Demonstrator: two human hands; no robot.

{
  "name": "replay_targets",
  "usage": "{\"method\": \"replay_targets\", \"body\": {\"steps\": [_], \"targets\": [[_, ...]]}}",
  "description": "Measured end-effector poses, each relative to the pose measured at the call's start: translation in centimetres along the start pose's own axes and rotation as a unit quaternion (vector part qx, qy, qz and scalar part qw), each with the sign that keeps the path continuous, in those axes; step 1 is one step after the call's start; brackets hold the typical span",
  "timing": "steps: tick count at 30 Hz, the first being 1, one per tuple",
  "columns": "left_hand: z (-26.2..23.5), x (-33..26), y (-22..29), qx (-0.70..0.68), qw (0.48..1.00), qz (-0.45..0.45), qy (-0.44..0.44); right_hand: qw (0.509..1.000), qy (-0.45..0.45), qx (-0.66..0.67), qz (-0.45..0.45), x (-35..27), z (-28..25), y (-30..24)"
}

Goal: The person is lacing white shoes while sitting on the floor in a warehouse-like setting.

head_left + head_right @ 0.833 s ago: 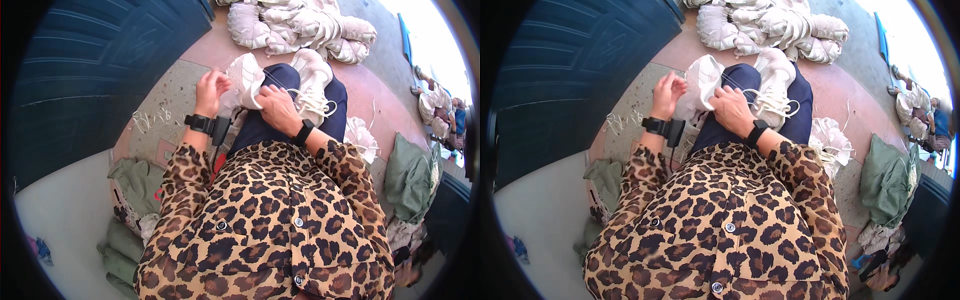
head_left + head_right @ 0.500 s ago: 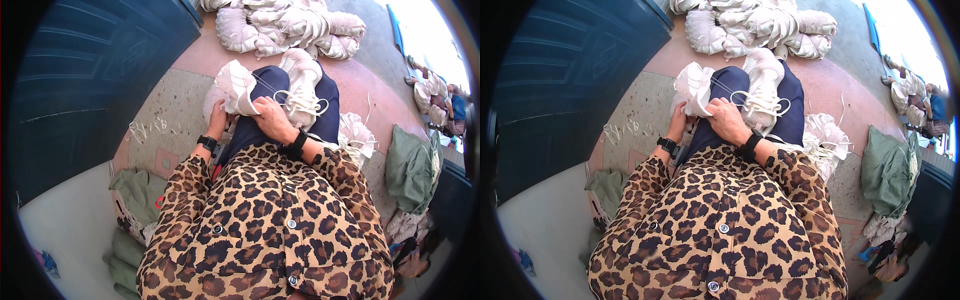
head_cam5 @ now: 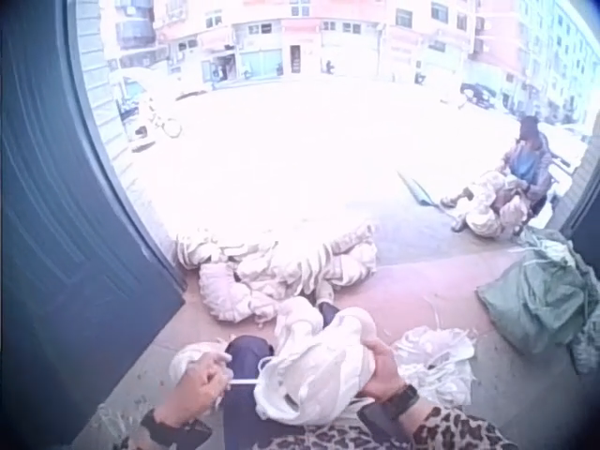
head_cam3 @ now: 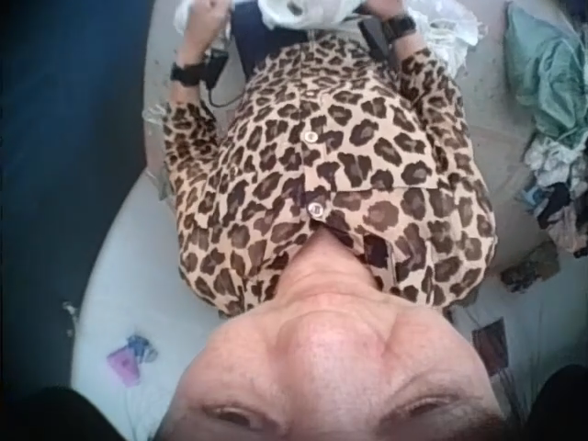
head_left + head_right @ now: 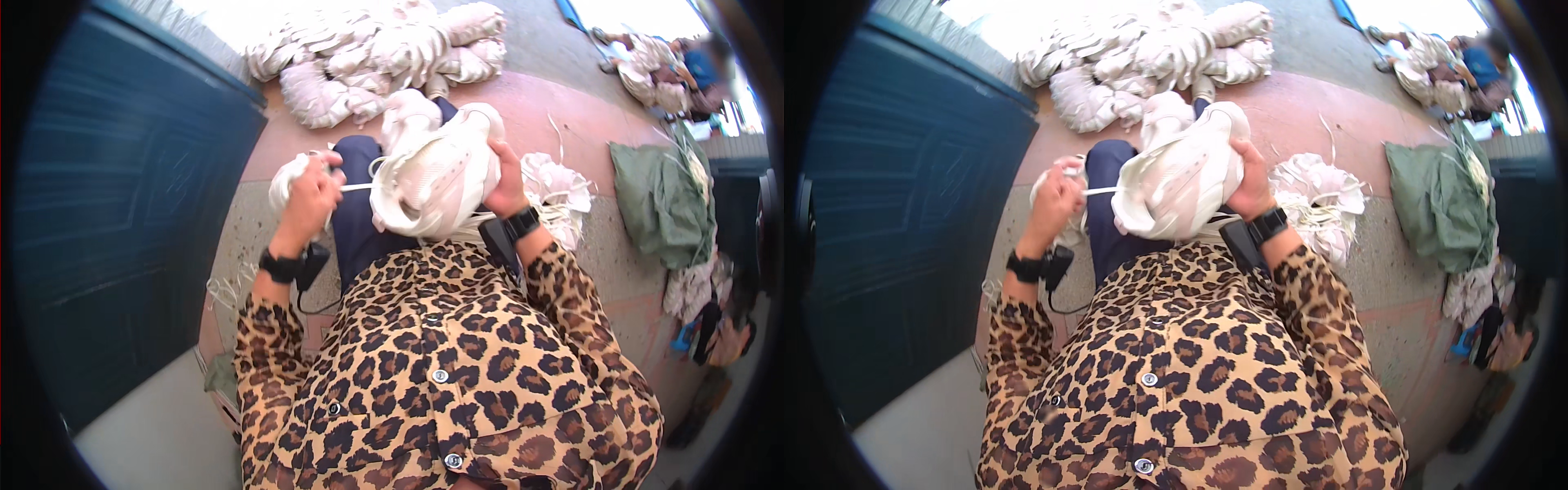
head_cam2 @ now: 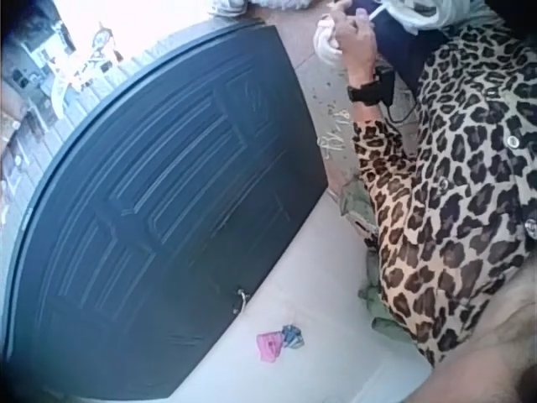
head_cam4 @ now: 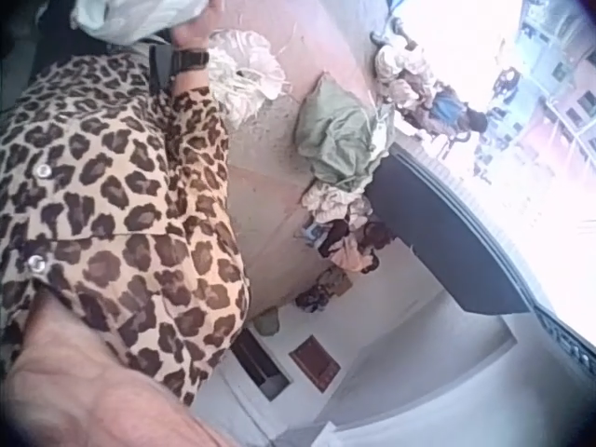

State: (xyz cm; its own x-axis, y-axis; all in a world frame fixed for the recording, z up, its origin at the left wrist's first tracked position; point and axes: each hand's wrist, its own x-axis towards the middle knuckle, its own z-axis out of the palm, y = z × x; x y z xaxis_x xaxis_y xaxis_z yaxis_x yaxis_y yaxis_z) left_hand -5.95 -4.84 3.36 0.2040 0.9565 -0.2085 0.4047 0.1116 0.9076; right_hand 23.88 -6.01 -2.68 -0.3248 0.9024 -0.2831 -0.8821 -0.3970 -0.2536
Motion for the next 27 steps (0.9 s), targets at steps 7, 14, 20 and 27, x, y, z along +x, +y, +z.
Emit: {"method": "replay_targets", "body": {"steps": [7, 14, 20, 27], "targets": [[4.9, -3.8, 0.1, 0.198, 0.944, 0.182, -0.191, 0.993, -0.057, 0.089, 0.054, 2.6, -4.2, 0.5], [8.3, -3.8, -1.3, 0.442, 0.841, 0.267, -0.162, 0.994, -0.073, 0.022, 0.079, 5.1, -4.6, 0.0], [8.6, -4.4, 0.3, 0.411, 0.874, 0.238, -0.103, 0.926, 0.329, -0.187, 0.0, -2.1, -4.3, 3.4], [8.6, -4.2, -0.5, 0.355, 0.888, 0.261, -0.132, 0.924, 0.345, -0.049, 0.158, -1.5, -3.2, 7.3]]}}
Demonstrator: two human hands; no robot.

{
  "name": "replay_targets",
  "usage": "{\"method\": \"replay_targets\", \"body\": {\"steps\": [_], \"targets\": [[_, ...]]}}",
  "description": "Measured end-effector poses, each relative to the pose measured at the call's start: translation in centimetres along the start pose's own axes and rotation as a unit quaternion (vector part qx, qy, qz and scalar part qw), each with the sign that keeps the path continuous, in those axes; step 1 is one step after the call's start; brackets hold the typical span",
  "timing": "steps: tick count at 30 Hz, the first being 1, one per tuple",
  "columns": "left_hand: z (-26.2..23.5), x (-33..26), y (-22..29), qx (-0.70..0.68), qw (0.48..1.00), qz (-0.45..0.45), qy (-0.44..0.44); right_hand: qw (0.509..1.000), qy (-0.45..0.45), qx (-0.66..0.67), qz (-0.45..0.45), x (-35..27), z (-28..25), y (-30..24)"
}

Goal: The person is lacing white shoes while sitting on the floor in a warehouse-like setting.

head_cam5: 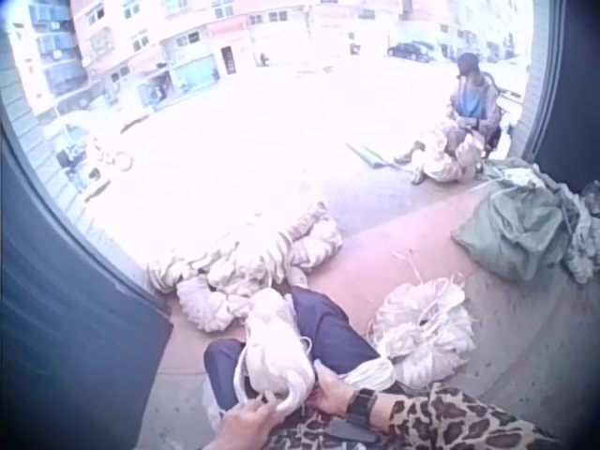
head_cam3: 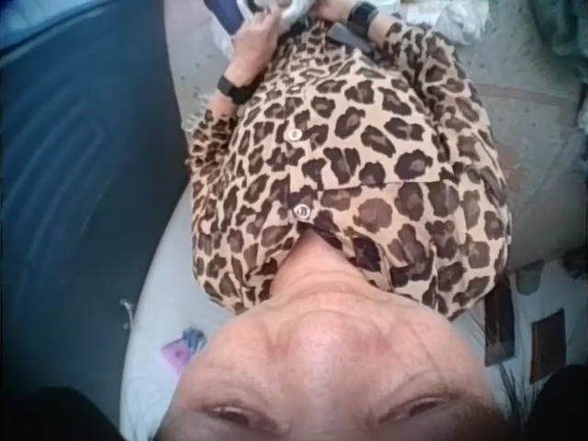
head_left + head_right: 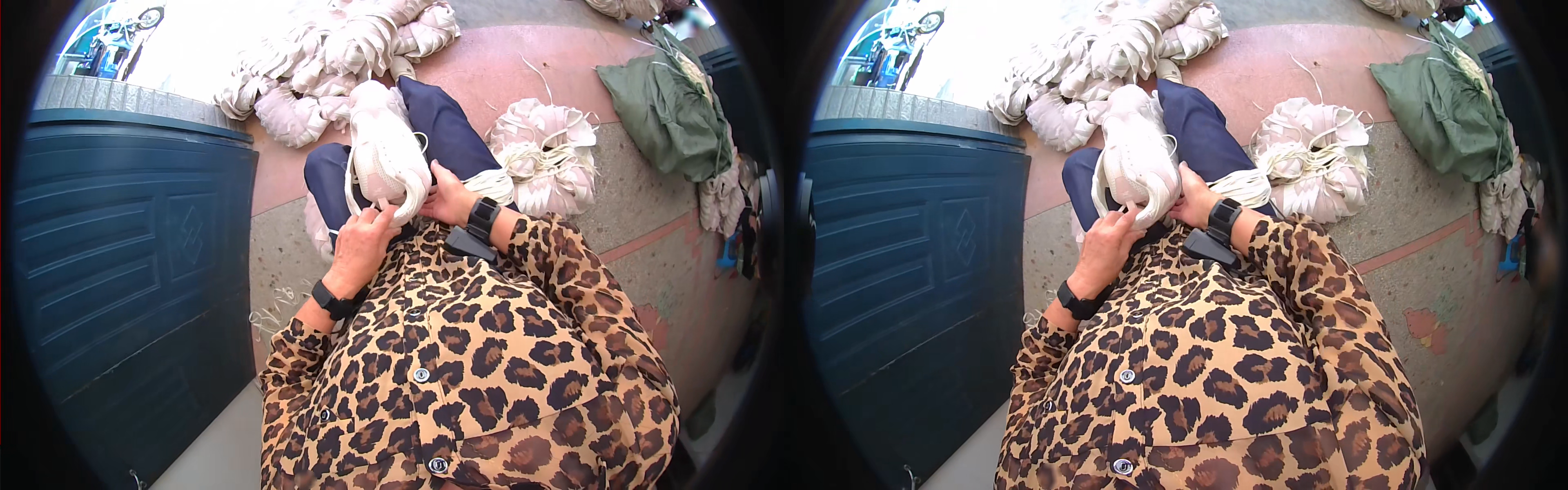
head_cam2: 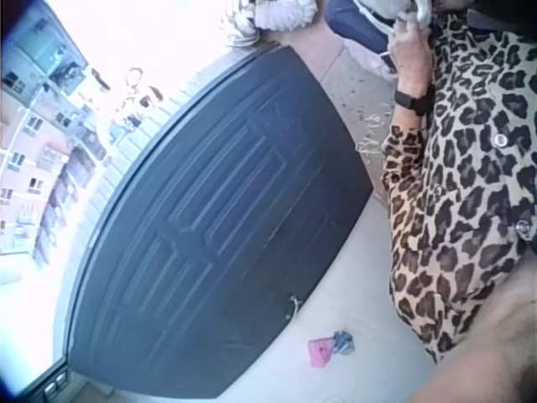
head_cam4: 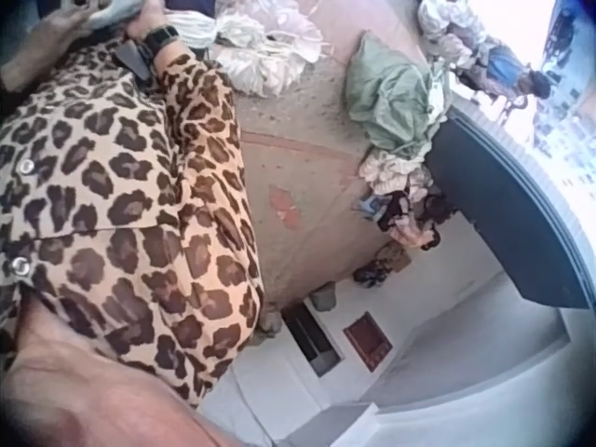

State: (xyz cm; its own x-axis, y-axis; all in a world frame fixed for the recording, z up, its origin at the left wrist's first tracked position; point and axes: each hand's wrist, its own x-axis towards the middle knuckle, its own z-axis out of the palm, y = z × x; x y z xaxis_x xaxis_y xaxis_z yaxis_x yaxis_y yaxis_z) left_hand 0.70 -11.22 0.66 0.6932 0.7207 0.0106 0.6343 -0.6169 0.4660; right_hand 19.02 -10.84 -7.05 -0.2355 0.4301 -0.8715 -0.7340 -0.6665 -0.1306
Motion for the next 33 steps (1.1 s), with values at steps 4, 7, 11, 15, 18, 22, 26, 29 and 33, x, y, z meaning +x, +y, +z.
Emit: {"method": "replay_targets", "body": {"steps": [4, 7, 11, 15, 18, 22, 26, 29, 33], "targets": [[1.3, -0.4, -0.7, 0.013, 0.999, 0.03, -0.005, 0.997, 0.053, 0.046, -0.007, -1.4, 1.2, 0.4], [2.2, 0.2, -0.7, 0.056, 0.998, 0.002, -0.018, 0.996, 0.053, 0.026, -0.073, -1.7, 1.7, 0.6], [3.3, 1.1, -0.5, 0.09, 0.996, -0.006, -0.012, 0.993, 0.028, 0.005, -0.117, -2.0, 1.3, -0.1], [4.5, 1.8, -0.4, 0.149, 0.988, -0.016, -0.019, 0.967, 0.022, -0.183, -0.178, -1.2, 0.1, -1.1], [5.3, 2.8, 0.1, 0.198, 0.98, -0.029, -0.023, 0.687, 0.063, -0.57, -0.447, -2.0, 0.8, -2.0], [5.3, 3.5, -0.5, 0.072, 0.995, 0.005, -0.062, 0.583, 0.114, -0.648, -0.476, -0.3, 0.3, -2.2], [4.1, 2.1, -1.8, 0.129, 0.989, 0.019, 0.062, 0.46, 0.133, -0.669, -0.568, -1.2, 0.2, -2.0], [2.3, 3.2, -1.2, 0.225, 0.968, 0.027, 0.109, 0.52, 0.137, -0.677, -0.503, -1.4, 0.1, -2.8], [2.7, 4.9, -1.3, 0.256, 0.961, 0.029, 0.098, 0.557, 0.089, -0.666, -0.488, -1.9, 0.9, -3.3]]}}
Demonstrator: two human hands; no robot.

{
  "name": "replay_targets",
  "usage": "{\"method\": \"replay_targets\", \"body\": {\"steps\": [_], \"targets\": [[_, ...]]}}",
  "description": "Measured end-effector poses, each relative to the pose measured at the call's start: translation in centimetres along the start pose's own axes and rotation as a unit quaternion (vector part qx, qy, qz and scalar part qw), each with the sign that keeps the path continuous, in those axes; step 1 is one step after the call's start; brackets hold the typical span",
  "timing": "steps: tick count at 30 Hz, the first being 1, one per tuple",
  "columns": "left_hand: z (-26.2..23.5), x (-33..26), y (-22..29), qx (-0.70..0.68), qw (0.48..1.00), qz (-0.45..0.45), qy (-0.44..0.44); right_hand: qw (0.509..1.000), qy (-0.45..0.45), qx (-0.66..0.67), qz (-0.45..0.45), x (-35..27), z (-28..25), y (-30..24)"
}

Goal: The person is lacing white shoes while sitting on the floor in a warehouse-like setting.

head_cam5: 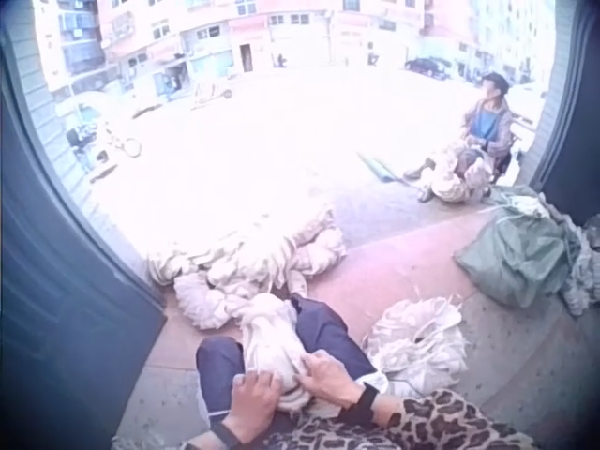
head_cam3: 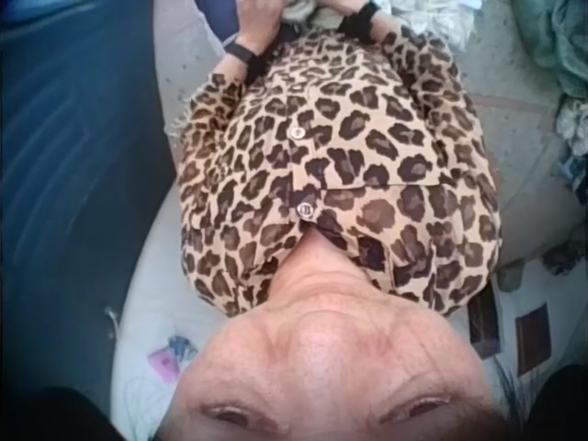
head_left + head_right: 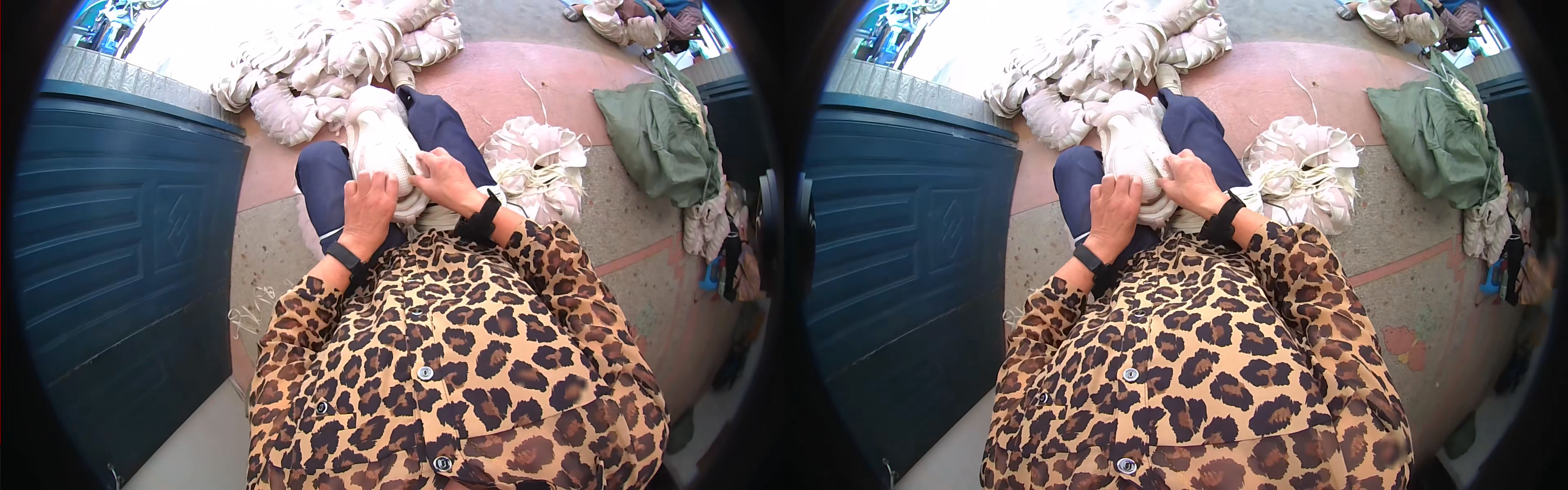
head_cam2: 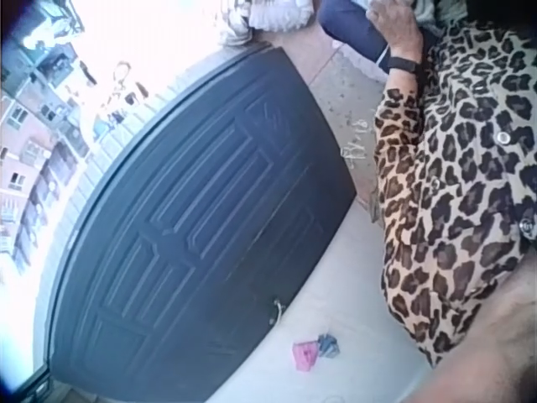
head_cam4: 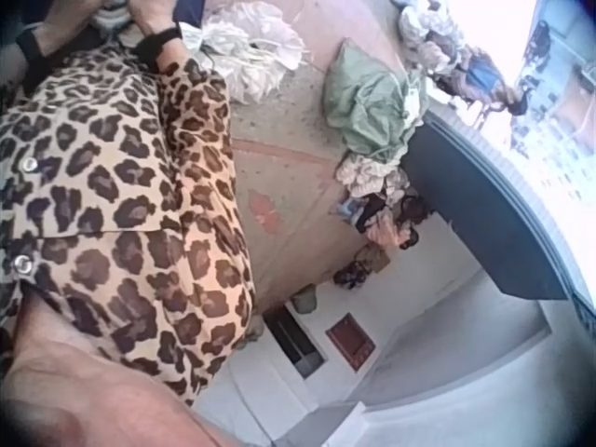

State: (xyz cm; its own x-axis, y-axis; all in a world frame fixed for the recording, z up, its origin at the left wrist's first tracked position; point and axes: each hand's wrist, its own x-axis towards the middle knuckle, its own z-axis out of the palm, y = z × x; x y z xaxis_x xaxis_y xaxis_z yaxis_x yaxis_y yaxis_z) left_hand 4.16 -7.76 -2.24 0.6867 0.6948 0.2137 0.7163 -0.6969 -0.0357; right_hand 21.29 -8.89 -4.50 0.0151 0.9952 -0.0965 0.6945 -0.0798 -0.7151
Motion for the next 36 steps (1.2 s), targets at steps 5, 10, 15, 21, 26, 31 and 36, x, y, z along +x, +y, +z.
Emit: {"method": "replay_targets", "body": {"steps": [5, 10, 15, 21, 26, 31, 36], "targets": [[0.8, 0.5, 0.2, -0.004, 0.993, 0.116, 0.007, 0.999, 0.043, 0.025, -0.015, -0.4, 0.3, 0.3], [-1.0, 0.0, 0.6, -0.052, 0.996, 0.065, -0.03, 0.997, 0.06, -0.013, -0.057, -0.8, 0.8, 0.3], [0.1, -0.1, -2.2, -0.305, 0.906, -0.259, -0.14, 0.996, 0.07, -0.034, -0.046, -1.0, 1.2, -0.3], [3.2, 0.0, -2.7, -0.308, 0.902, -0.27, -0.14, 0.996, 0.076, -0.038, -0.018, -0.7, 3.1, 0.0], [3.9, -0.3, -3.2, -0.323, 0.896, -0.275, -0.13, 0.996, 0.08, -0.044, -0.026, -0.4, 3.8, -0.1], [3.4, -0.4, -2.9, -0.31, 0.901, -0.272, -0.132, 0.996, 0.074, -0.026, -0.035, -0.2, 4.3, -0.1], [3.0, -0.5, -2.0, -0.301, 0.904, -0.276, -0.126, 0.998, 0.032, -0.026, -0.044, -0.2, 3.6, 0.5]]}}
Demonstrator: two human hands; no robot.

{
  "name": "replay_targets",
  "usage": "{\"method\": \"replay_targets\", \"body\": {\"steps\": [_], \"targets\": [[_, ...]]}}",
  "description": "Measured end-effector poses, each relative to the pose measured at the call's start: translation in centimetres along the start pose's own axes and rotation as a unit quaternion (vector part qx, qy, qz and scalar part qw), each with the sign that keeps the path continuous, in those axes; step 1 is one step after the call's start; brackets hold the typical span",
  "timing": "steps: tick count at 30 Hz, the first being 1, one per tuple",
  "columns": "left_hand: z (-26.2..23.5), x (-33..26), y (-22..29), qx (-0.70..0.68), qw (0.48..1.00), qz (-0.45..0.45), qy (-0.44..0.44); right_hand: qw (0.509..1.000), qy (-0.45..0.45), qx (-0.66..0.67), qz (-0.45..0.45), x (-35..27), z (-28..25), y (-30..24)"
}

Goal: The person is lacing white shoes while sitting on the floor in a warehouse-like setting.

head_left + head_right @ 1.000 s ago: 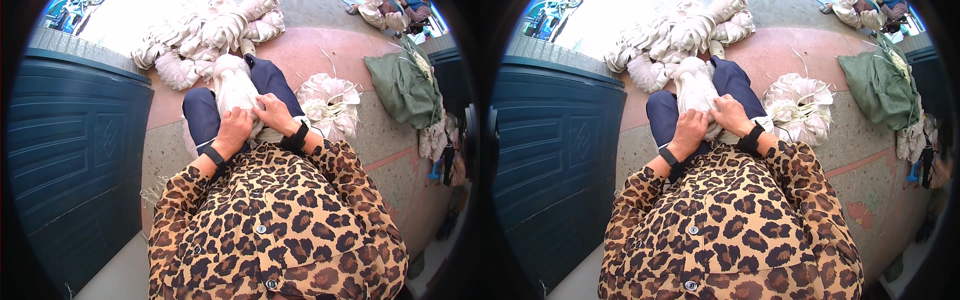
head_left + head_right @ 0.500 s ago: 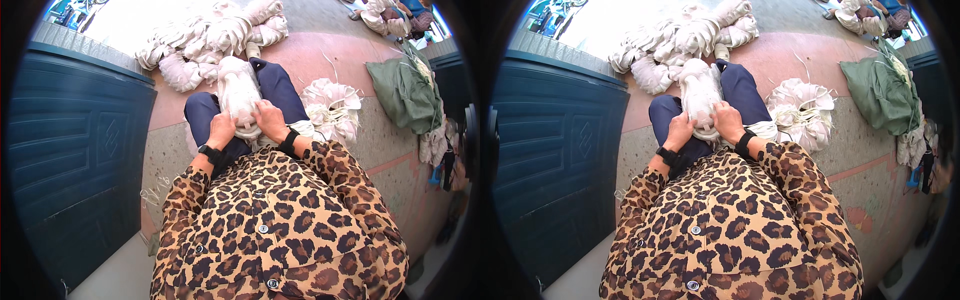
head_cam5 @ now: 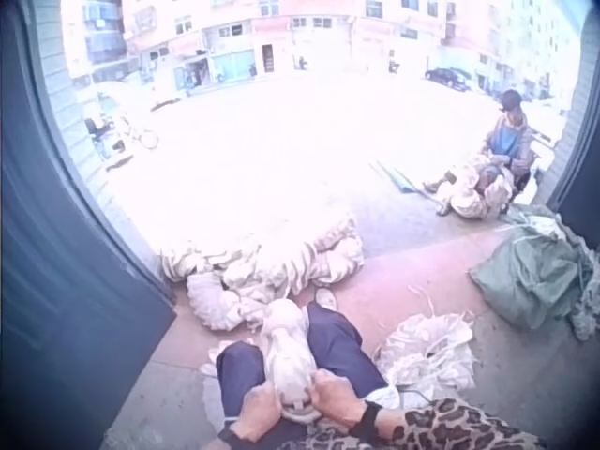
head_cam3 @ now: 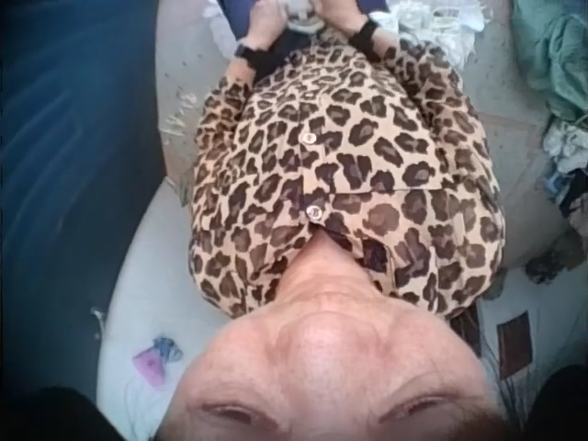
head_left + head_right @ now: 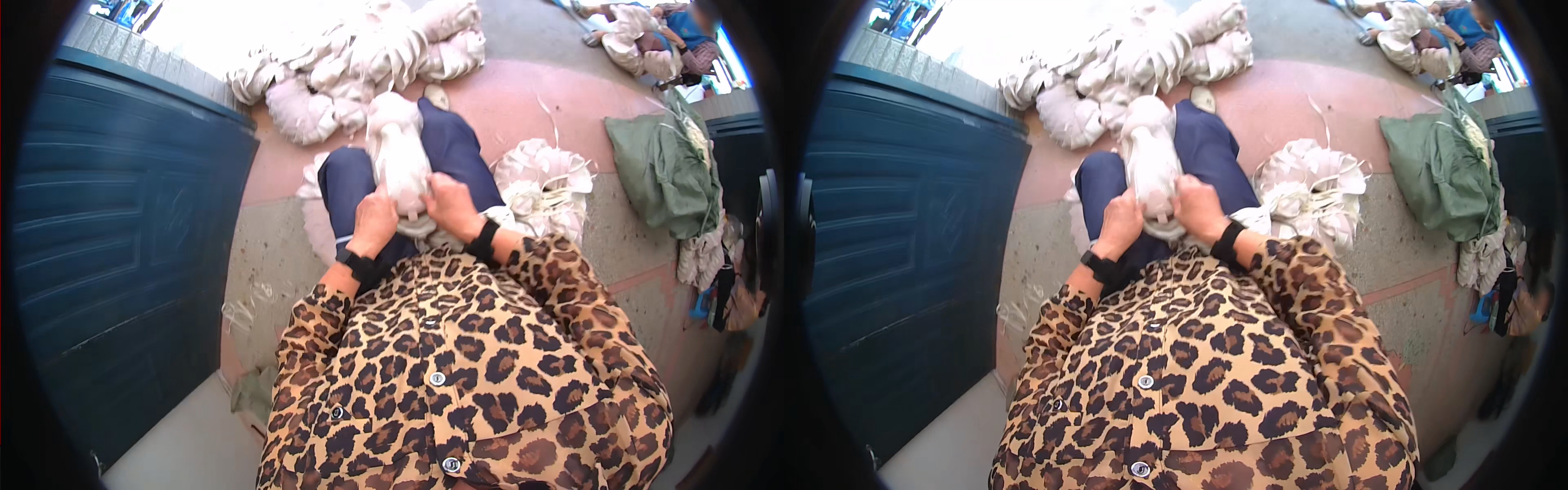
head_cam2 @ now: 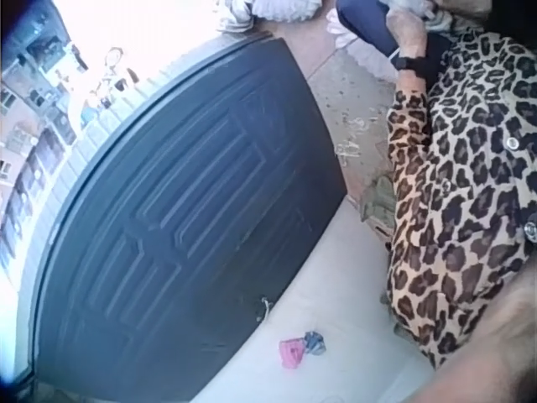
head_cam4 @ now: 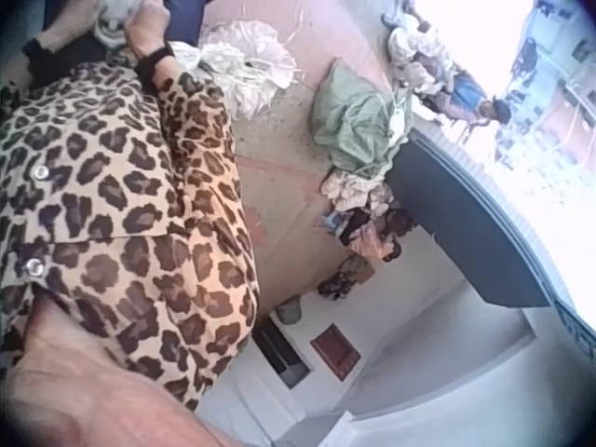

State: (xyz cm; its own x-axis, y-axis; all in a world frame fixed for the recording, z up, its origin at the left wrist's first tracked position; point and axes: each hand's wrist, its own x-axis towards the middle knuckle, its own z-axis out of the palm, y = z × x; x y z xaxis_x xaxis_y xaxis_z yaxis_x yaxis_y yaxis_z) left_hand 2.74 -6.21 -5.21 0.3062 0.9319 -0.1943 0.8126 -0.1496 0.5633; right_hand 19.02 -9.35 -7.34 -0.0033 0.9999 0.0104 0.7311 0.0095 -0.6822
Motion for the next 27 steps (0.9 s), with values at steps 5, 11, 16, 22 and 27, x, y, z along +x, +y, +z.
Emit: {"method": "replay_targets", "body": {"steps": [5, 11, 16, 22, 27], "targets": [[-0.5, -0.4, 0.0, -0.029, 0.997, 0.065, -0.013, 0.969, -0.1, 0.226, 0.017, 1.3, -5.5, 0.6], [-3.3, 0.4, 2.7, -0.024, 0.984, 0.174, 0.013, 0.989, 0.019, 0.114, 0.093, -1.8, -11.7, 4.3], [0.0, 1.3, 4.7, -0.09, 0.956, 0.214, -0.179, 0.995, -0.02, 0.089, 0.046, -4.8, -11.1, 4.9], [3.6, 1.5, 5.4, 0.006, 0.953, 0.222, -0.209, 0.993, -0.039, -0.044, -0.099, -3.7, -8.7, 3.1], [-0.4, 1.2, 5.3, -0.244, 0.92, 0.108, -0.287, 0.988, -0.054, -0.011, -0.141, -1.8, -8.3, 1.8]]}}
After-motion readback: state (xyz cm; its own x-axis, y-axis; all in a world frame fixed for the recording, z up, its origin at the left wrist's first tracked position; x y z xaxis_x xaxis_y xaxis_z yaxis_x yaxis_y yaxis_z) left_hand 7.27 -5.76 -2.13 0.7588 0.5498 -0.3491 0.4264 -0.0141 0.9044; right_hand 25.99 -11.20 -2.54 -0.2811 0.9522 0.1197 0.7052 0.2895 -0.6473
